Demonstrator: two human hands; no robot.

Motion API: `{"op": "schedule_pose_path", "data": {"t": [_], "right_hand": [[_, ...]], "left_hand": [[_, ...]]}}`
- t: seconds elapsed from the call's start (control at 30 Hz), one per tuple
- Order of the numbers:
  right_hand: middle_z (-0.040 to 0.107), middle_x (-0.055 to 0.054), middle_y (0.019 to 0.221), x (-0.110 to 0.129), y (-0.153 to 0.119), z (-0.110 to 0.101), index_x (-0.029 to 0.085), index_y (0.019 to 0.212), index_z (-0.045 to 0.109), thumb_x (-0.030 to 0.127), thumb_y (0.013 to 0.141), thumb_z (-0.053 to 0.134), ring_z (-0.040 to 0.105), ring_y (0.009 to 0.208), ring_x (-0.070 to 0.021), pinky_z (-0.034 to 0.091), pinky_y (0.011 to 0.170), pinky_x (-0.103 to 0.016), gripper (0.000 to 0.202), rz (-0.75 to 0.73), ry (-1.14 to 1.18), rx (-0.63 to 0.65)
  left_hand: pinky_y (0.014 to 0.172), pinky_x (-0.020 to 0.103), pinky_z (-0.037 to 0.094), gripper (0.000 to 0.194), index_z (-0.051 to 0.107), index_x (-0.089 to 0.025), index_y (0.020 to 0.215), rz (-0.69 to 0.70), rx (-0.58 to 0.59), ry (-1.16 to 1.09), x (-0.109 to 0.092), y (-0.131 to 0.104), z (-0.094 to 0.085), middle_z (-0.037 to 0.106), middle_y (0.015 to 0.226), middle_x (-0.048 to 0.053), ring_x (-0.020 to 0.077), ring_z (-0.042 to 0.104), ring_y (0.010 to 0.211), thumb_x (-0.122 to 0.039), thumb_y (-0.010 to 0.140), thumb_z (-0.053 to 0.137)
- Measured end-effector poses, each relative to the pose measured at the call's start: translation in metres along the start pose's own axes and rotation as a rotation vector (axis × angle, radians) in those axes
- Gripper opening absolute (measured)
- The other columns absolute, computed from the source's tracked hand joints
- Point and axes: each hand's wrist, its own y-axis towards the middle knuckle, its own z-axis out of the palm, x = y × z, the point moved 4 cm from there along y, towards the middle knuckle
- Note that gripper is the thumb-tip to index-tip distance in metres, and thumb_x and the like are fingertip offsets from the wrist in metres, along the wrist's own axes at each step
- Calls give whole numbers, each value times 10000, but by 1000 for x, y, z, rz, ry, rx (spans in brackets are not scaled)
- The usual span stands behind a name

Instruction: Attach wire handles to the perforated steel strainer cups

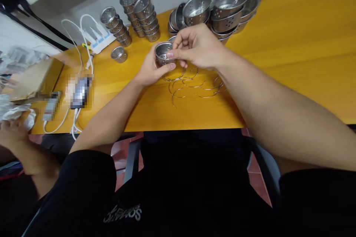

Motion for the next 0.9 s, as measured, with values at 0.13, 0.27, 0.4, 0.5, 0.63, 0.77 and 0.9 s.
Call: {"op": "schedule_pose_path", "data": {"t": [0.13,0.27,0.4,0.5,0.63,0.77,0.9], "right_hand": [[741,-17,727,-3,0,0,198,935,764,757,900,1103,725,609,-162,645,578,-304,655,12,15,16],[803,-53,823,-5,-1,-2,191,990,808,756,947,1066,760,679,-172,680,638,-313,623,-3,-21,28],[777,-29,775,-7,-2,-4,204,1031,830,809,962,1025,745,662,-180,692,648,-337,640,-7,-60,19],[730,-13,723,-9,0,-2,223,993,811,870,886,1046,716,623,-194,673,612,-363,696,-8,-76,11],[840,-69,1034,-12,0,-3,279,1198,842,892,880,1047,745,765,-221,709,734,-413,720,-86,-137,-110],[825,-126,1349,-9,-4,-4,323,1274,864,819,1085,898,781,1024,-284,731,966,-471,531,-161,-391,-196],[804,-144,1443,-3,-7,-3,334,1262,901,565,1223,765,787,1268,-350,721,1103,-536,272,-230,-566,-153]], "left_hand": [[1410,670,533,1008,393,-278,1741,5,15,21,6,1,2,646,1671,141,374,721,1568,-965,1070,699],[1417,651,538,1006,378,-291,1755,23,10,2,7,1,2,644,1671,132,359,724,1564,-959,1075,700],[1439,657,532,1022,423,-290,1744,10,7,8,0,1,-1,651,1674,124,374,722,1588,-979,1050,718],[1438,650,549,1059,477,-294,1727,-32,-21,35,-2,0,-3,678,1648,122,386,744,1579,-1019,1002,741],[1404,644,577,1100,466,-302,1752,-64,-65,30,-1,0,-6,686,1644,129,379,758,1553,-1058,989,703],[1395,637,581,1117,460,-300,1772,-95,-96,24,-3,1,-13,698,1648,155,364,766,1516,-1075,995,668],[1426,661,557,1193,489,-286,1734,-140,-156,24,-1,0,-19,713,1625,148,379,765,1524,-1109,911,748]]}}
